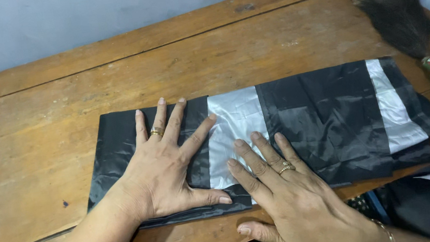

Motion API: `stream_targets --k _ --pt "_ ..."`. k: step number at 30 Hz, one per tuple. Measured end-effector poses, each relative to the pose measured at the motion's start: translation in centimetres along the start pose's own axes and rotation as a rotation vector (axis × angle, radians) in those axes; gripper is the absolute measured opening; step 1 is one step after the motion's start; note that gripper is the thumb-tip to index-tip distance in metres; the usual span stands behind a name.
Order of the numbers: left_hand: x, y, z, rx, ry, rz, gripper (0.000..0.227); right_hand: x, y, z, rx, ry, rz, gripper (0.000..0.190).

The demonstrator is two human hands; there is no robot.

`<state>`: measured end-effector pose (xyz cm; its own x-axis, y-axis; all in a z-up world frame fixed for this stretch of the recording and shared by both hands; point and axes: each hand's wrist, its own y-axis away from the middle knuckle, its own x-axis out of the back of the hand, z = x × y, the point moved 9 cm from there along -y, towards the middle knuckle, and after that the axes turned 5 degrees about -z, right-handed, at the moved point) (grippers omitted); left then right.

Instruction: The person folds a black garment on a wooden table and places it into a small black pouch with a yellow zipper.

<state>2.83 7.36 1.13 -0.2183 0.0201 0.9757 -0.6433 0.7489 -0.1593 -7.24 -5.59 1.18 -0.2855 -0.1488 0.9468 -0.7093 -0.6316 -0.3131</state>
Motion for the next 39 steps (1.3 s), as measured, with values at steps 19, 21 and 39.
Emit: stream_targets --k 19,21,39 --pt "-1.0 0.0 -0.1 -0.032 -0.032 0.002 0.132 3.3 -0.9 1.6 0.047 -0.005 -0.096 0.099" --pt "-1.2 0.1 -0.2 -0.027 -0.048 0.011 0.135 3.6 -1.5 2.0 0.003 0.697 -0.024 0.109" --pt "0.2 0.3 0.0 -0.037 -0.12 0.089 0.128 4.1 14.7 20.5 -1.063 -0.033 -0.165 0.092"
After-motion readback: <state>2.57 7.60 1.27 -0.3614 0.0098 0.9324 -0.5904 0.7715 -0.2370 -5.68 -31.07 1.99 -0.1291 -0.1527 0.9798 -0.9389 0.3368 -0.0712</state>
